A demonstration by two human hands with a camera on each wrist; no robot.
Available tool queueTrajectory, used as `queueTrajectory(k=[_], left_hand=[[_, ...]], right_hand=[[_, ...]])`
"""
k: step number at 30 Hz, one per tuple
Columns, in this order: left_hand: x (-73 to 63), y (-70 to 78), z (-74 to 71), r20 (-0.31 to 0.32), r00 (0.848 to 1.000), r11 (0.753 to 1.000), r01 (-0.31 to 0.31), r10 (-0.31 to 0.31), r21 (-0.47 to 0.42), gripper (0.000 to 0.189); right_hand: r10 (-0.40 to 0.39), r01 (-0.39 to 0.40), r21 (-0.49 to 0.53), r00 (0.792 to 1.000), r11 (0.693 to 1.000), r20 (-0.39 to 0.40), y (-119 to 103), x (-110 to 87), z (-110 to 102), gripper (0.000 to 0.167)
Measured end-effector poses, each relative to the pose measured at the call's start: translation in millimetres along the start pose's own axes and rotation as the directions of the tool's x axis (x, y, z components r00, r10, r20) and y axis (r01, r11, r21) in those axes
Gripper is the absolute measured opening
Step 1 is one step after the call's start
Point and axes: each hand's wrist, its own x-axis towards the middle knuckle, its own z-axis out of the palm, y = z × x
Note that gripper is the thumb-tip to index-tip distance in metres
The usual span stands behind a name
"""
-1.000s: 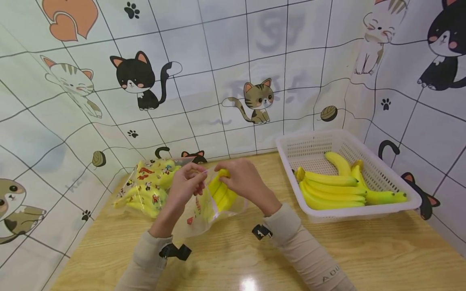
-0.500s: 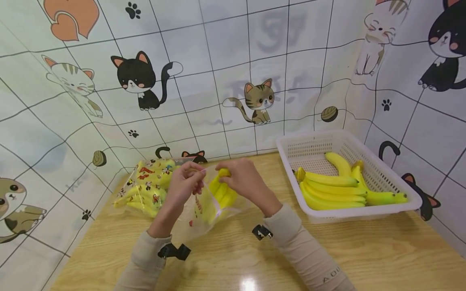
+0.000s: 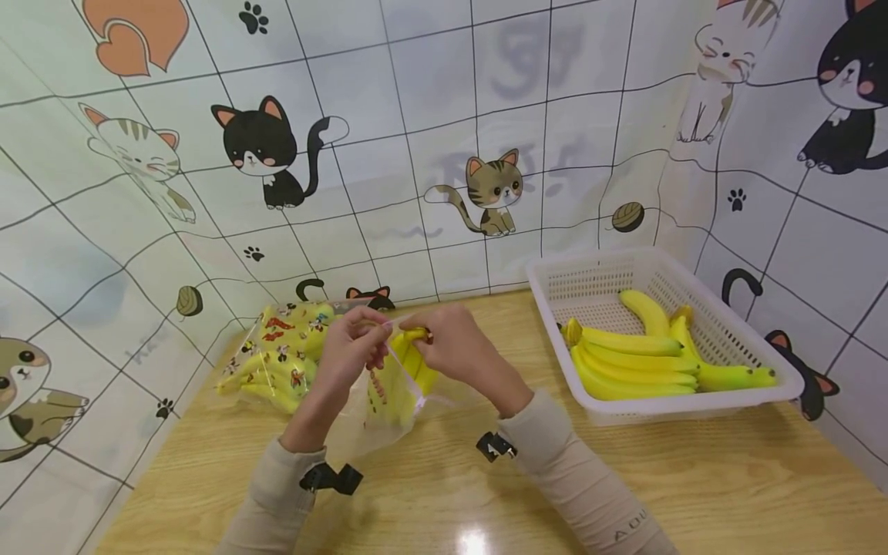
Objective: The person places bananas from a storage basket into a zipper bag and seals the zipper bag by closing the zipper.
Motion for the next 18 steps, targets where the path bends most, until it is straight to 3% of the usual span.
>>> queueTrajectory(k=[7, 13, 18], left_hand=[[-2.2, 4.3, 0.6, 0.016, 1.000, 1.000, -0.010, 0.010, -0.024, 0.008], [-3.9, 10.0, 0.6, 0.021, 0.999, 0.998, -0.030, 0.031, -0.053, 0.012], [-6.0, 14.2, 0.1, 0.022, 0.999, 0.997, -0.046, 0.048, -0.068, 0.015]], right_hand=[[-0.029, 0.032, 0.046, 0.997, 0.998, -0.073, 0, 0.7, 5, 0.028], [-0.060, 0.065, 0.052, 0.995, 0.997, -0.083, 0, 1.2, 9, 0.028], [-0.043, 0.047, 0.044, 0.994, 0.998, -0.099, -1, 0.7, 12, 0.031]])
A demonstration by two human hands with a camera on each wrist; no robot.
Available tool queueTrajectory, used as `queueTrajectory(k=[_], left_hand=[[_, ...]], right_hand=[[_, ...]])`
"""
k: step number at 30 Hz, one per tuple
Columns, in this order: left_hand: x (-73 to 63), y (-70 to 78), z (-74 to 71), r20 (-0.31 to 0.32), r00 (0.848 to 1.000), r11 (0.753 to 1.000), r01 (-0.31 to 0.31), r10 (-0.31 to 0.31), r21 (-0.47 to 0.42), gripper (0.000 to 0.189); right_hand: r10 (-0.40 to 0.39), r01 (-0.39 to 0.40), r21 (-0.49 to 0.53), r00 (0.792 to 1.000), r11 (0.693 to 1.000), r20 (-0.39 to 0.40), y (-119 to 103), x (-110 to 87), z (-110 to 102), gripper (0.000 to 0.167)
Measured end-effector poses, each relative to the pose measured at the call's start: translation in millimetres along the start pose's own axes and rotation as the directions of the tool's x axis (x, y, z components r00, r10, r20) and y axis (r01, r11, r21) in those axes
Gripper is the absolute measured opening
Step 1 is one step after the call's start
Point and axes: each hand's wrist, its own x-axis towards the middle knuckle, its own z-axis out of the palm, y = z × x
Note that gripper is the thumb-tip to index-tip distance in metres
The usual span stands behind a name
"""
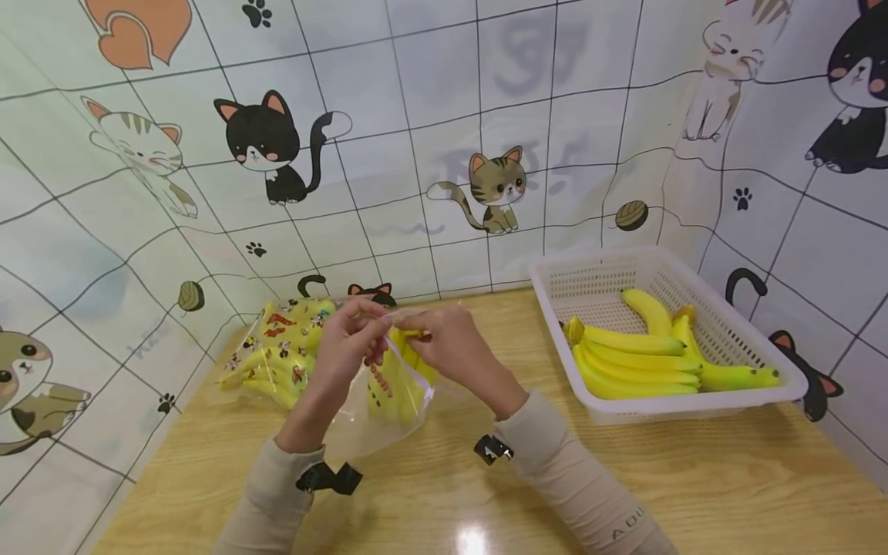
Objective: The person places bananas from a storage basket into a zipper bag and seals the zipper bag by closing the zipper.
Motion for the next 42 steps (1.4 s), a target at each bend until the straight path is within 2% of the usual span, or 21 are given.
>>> queueTrajectory(k=[4, 8, 16, 21, 26, 32, 36, 38, 42], left_hand=[[-1.1, 2.2, 1.1, 0.003, 1.000, 1.000, -0.009, 0.009, -0.001, 0.016], [-0.9, 2.4, 1.2, -0.003, 1.000, 1.000, -0.014, 0.014, -0.012, 0.015], [0.1, 2.4, -2.9, -0.049, 0.998, 0.999, -0.031, 0.030, -0.026, 0.015], [0.2, 4.4, -6.1, -0.095, 0.995, 0.999, -0.039, 0.036, -0.032, 0.015], [2.8, 5.0, -10.3, -0.142, 0.989, 0.998, -0.046, 0.040, -0.042, 0.014], [3.4, 7.0, -16.9, -0.205, 0.979, 0.999, -0.006, -0.001, -0.035, 0.012], [4.9, 7.5, -22.2, -0.263, 0.965, 0.999, -0.003, -0.009, -0.048, 0.010], [5.9, 7.1, -24.8, -0.284, 0.958, 0.999, 0.018, -0.031, -0.050, 0.010], [6.1, 7.4, -28.3, -0.287, 0.955, 0.997, 0.067, -0.073, -0.031, 0.011]], right_hand=[[0.026, -0.026, 0.005, 1.000, 1.000, 0.006, 0, 0.0, 0, 0.032], [0.040, -0.040, 0.000, 0.997, 0.999, 0.073, -1, 0.4, 1, 0.031], [-0.031, 0.028, 0.020, 0.986, 0.999, 0.163, 2, 0.6, 0, 0.041], [-0.010, -0.005, 0.075, 0.981, 0.997, 0.194, 1, 1.9, -5, 0.035], [0.041, -0.073, 0.174, 0.983, 0.982, 0.179, -5, 3.9, -17, 0.025], [0.110, -0.143, 0.293, 0.986, 0.946, 0.124, -13, 3.3, -37, 0.020], [0.113, -0.133, 0.319, 0.990, 0.938, 0.080, -15, 3.0, -48, 0.020], [0.117, -0.131, 0.314, 0.991, 0.940, 0.063, -16, 2.7, -53, 0.019], [0.117, -0.124, 0.339, 0.992, 0.932, 0.041, -16, 2.2, -60, 0.019]])
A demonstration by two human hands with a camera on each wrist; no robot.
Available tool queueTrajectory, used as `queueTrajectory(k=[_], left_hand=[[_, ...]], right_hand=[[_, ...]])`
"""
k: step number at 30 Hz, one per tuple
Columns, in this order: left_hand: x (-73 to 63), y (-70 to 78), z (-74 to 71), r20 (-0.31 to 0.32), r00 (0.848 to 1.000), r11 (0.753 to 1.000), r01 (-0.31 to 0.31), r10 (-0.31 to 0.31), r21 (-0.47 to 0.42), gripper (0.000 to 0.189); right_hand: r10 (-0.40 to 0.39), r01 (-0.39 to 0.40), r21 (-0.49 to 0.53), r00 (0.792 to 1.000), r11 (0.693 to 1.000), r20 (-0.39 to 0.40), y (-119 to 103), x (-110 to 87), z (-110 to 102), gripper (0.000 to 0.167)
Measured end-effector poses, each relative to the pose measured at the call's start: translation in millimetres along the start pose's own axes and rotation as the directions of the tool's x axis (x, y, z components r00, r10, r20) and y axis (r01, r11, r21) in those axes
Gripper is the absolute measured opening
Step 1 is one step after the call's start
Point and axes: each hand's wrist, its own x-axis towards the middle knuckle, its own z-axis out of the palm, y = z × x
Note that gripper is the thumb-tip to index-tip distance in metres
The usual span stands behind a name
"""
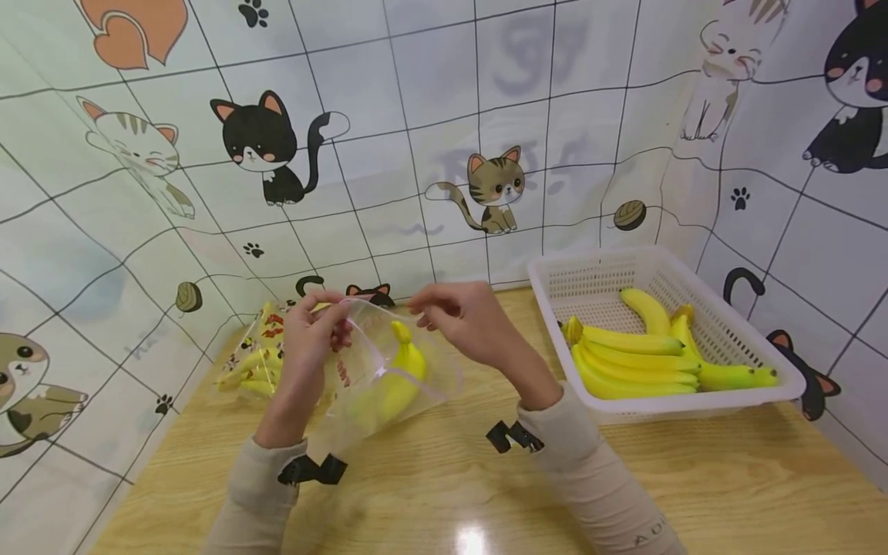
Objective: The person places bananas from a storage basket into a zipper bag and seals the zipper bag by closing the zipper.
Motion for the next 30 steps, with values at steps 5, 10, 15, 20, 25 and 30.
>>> queueTrajectory(k=[5, 10, 15, 20, 25, 30], left_hand=[[1.0, 1.6, -2.8, 0.022, 1.000, 0.999, 0.003, -0.004, 0.048, 0.013], [2.1, 1.5, -5.6, 0.048, 0.999, 0.994, -0.011, 0.006, 0.106, 0.014], [2.0, 1.9, -9.0, 0.044, 0.999, 0.985, -0.029, 0.022, 0.170, 0.014], [2.5, 3.9, -11.0, 0.069, 0.997, 0.968, -0.059, 0.044, 0.242, 0.015], [3.0, 4.4, -14.5, 0.089, 0.995, 0.943, -0.074, 0.048, 0.323, 0.016], [3.2, 4.1, -14.6, 0.120, 0.992, 0.936, -0.079, 0.040, 0.343, 0.015]], right_hand=[[-0.008, 0.008, 0.019, 1.000, 1.000, -0.003, -2, 0.9, -4, 0.022], [-0.016, 0.016, 0.008, 1.000, 1.000, -0.006, -4, -0.2, -8, 0.023], [-0.042, 0.041, -0.038, 0.999, 0.998, -0.023, -8, -2.9, -16, 0.022], [-0.029, 0.033, -0.175, 0.999, 0.984, 0.020, -10, -6.3, -34, 0.021], [0.017, 0.036, -0.357, 0.989, 0.934, 0.146, -13, -4.1, -62, 0.019], [0.091, 0.063, -0.513, 0.959, 0.856, 0.268, -12, 8.1, -94, 0.016]])
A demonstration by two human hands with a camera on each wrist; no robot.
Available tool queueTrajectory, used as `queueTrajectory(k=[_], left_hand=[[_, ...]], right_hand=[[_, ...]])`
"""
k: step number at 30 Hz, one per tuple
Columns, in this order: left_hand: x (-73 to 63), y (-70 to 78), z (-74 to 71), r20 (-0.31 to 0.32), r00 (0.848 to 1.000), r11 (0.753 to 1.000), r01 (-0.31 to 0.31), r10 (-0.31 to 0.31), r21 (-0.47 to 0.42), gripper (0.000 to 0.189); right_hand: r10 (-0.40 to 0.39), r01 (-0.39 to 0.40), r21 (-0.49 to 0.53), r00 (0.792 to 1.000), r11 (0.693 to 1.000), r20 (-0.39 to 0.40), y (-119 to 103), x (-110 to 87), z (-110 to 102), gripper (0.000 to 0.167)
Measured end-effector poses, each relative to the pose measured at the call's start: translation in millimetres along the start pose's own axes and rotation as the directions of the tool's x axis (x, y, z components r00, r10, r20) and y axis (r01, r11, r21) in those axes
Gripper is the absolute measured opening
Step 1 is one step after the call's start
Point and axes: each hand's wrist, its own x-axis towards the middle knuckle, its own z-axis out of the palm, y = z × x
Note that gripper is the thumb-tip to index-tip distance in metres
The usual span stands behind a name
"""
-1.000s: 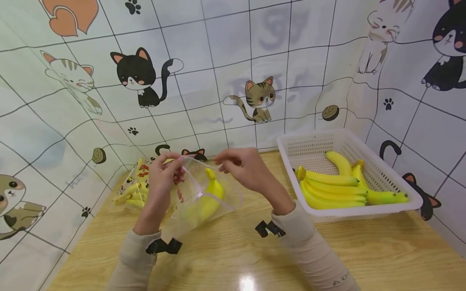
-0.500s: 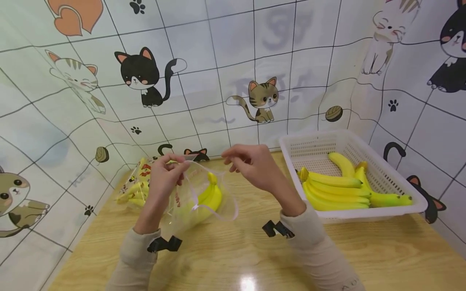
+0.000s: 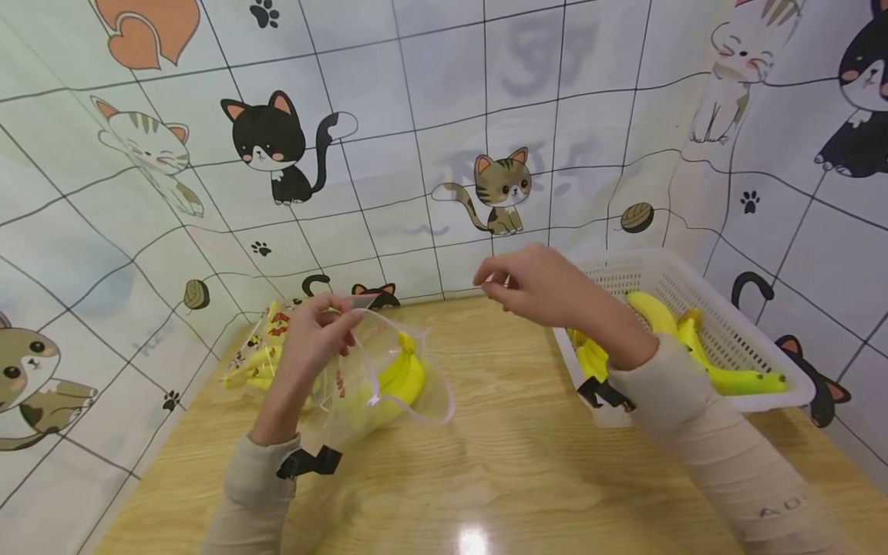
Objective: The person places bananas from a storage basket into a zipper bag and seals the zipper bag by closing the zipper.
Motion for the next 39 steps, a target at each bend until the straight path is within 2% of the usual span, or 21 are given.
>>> queueTrajectory(k=[3, 6, 9, 12, 16, 19, 23, 25, 27, 28, 30, 32, 35, 39], left_hand=[[0.2, 0.5, 2.7, 0.036, 0.999, 1.000, 0.006, -0.006, -0.001, 0.014], [0.3, 0.8, 4.2, 0.063, 0.998, 0.999, 0.030, -0.027, -0.044, 0.017], [0.7, 0.2, 5.0, 0.070, 0.996, 0.993, 0.053, -0.046, -0.106, 0.020], [1.2, -1.0, 4.7, 0.061, 0.997, 0.982, 0.063, -0.053, -0.178, 0.021], [1.0, -1.1, 3.1, 0.029, 0.997, 0.952, 0.072, -0.066, -0.298, 0.019], [-0.2, 0.7, 2.1, 0.002, 0.997, 0.924, 0.075, -0.079, -0.374, 0.021], [-1.4, 4.5, 3.0, -0.016, 0.997, 0.902, 0.060, -0.074, -0.427, 0.021], [-1.0, 4.7, 4.0, -0.016, 0.998, 0.898, 0.052, -0.066, -0.436, 0.019], [-0.4, 3.7, 4.8, -0.011, 0.997, 0.896, 0.059, -0.071, -0.440, 0.019], [0.0, 3.1, 5.0, -0.008, 0.997, 0.896, 0.064, -0.075, -0.439, 0.018], [0.5, 1.8, 5.0, -0.003, 0.996, 0.896, 0.076, -0.086, -0.438, 0.017], [1.2, 1.5, 6.4, 0.001, 0.995, 0.895, 0.092, -0.101, -0.436, 0.016], [2.1, 1.4, 7.7, 0.003, 0.993, 0.894, 0.106, -0.117, -0.435, 0.016], [2.5, 0.8, 8.9, 0.005, 0.994, 0.897, 0.105, -0.113, -0.429, 0.017]], right_hand=[[0.040, -0.034, -0.068, 0.996, 0.997, 0.081, 19, 3.3, -12, 0.016], [0.116, -0.100, -0.107, 0.981, 0.989, 0.157, 41, 6.5, -20, 0.016], [0.188, -0.162, -0.131, 0.957, 0.978, 0.223, 64, 7.3, -23, 0.017], [0.225, -0.187, -0.153, 0.931, 0.970, 0.287, 85, 7.3, -22, 0.018], [0.254, -0.201, -0.174, 0.890, 0.964, 0.379, 107, 7.2, -20, 0.021], [0.305, -0.248, -0.180, 0.830, 0.952, 0.467, 120, 7.2, -18, 0.026], [0.377, -0.341, -0.179, 0.706, 0.923, 0.599, 129, 5.3, -12, 0.044], [0.397, -0.371, -0.184, 0.654, 0.910, 0.643, 132, 2.9, -6, 0.055], [0.407, -0.389, -0.190, 0.615, 0.902, 0.675, 131, 0.1, 0, 0.062], [0.410, -0.390, -0.195, 0.604, 0.900, 0.683, 130, -1.6, 3, 0.063], [0.415, -0.396, -0.200, 0.589, 0.896, 0.694, 130, -4.1, 10, 0.059], [0.416, -0.398, -0.202, 0.580, 0.895, 0.700, 130, -7.7, 14, 0.048], [0.415, -0.390, -0.208, 0.581, 0.897, 0.700, 133, -11.1, 19, 0.034], [0.414, -0.385, -0.211, 0.582, 0.899, 0.700, 134, -12.4, 22, 0.032]])
